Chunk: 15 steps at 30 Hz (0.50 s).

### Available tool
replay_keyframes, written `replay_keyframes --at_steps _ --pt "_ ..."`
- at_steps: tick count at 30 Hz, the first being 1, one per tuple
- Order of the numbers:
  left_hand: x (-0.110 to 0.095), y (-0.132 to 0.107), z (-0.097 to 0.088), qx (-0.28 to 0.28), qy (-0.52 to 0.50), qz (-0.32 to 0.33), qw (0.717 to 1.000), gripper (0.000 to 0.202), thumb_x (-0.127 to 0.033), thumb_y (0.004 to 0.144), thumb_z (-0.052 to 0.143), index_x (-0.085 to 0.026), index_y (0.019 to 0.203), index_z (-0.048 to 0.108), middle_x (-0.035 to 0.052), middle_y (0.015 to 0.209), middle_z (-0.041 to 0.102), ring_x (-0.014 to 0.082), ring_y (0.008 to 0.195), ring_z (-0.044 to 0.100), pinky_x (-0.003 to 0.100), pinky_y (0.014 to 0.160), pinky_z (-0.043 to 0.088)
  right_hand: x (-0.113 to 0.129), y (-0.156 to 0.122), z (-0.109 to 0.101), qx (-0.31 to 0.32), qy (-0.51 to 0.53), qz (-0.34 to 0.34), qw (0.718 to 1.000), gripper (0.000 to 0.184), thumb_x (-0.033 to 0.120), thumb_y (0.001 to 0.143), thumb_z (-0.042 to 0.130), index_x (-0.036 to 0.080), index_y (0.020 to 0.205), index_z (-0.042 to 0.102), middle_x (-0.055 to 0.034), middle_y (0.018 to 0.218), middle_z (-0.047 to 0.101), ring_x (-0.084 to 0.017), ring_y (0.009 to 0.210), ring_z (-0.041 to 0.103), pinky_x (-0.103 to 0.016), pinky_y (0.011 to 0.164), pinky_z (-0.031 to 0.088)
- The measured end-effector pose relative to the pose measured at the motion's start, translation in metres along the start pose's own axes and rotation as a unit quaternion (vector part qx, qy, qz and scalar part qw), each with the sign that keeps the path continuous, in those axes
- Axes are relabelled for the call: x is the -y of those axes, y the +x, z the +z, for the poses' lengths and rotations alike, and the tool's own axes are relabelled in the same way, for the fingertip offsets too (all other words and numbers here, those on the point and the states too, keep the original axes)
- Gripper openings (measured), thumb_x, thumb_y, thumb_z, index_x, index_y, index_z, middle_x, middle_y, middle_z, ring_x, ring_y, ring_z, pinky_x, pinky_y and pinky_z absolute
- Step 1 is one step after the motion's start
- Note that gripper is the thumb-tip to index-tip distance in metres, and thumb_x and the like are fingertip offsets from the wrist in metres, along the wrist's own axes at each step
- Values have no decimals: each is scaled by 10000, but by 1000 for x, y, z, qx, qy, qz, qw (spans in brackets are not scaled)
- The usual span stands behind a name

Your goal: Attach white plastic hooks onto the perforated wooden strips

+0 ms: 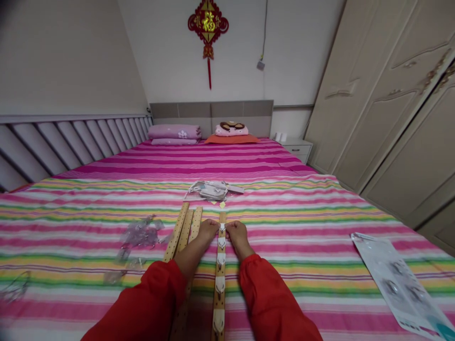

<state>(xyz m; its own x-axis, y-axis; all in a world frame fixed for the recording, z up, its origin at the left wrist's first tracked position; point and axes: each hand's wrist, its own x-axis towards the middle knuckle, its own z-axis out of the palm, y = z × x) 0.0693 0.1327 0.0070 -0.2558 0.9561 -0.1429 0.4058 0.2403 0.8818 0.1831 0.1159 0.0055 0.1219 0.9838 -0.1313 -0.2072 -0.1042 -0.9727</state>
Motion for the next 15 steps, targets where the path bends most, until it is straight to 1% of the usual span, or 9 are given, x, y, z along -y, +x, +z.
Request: replay_keyframes --at_steps 4,7,11,15 --pt "-4 -3 -2 -1 12 -4 1000 147 -105 630 581 -174 521 510 -24 529 553 118 559 548 203 531 389 -3 2 -1 -4 -14 0 1000 135 252 558 657 192 503 548 64 296 488 -80 275 392 -201 311 276" --pt "-9 -7 -4 -6 30 -11 999 187 -92 623 577 -178 490 478 -13 532 555 129 576 557 207 527 379 -6 2 -1 -13 -19 -9 1000 112 255 557 644 191 509 566 66 301 491 -82 283 397 -202 316 275" --pt "-11 -12 -7 -12 55 -18 998 227 -113 647 583 -180 473 455 18 557 585 148 591 578 218 513 366 -8 -2 1 -24 -26 -23 999 107 260 554 621 186 487 583 74 295 471 -75 290 382 -199 321 265" --pt "-9 -15 -8 -14 70 -28 997 199 -151 669 595 -177 498 495 64 599 631 184 615 615 245 534 397 -10 -7 1 -28 -25 -22 999 118 272 553 614 187 478 582 69 294 468 -80 289 373 -203 316 263"
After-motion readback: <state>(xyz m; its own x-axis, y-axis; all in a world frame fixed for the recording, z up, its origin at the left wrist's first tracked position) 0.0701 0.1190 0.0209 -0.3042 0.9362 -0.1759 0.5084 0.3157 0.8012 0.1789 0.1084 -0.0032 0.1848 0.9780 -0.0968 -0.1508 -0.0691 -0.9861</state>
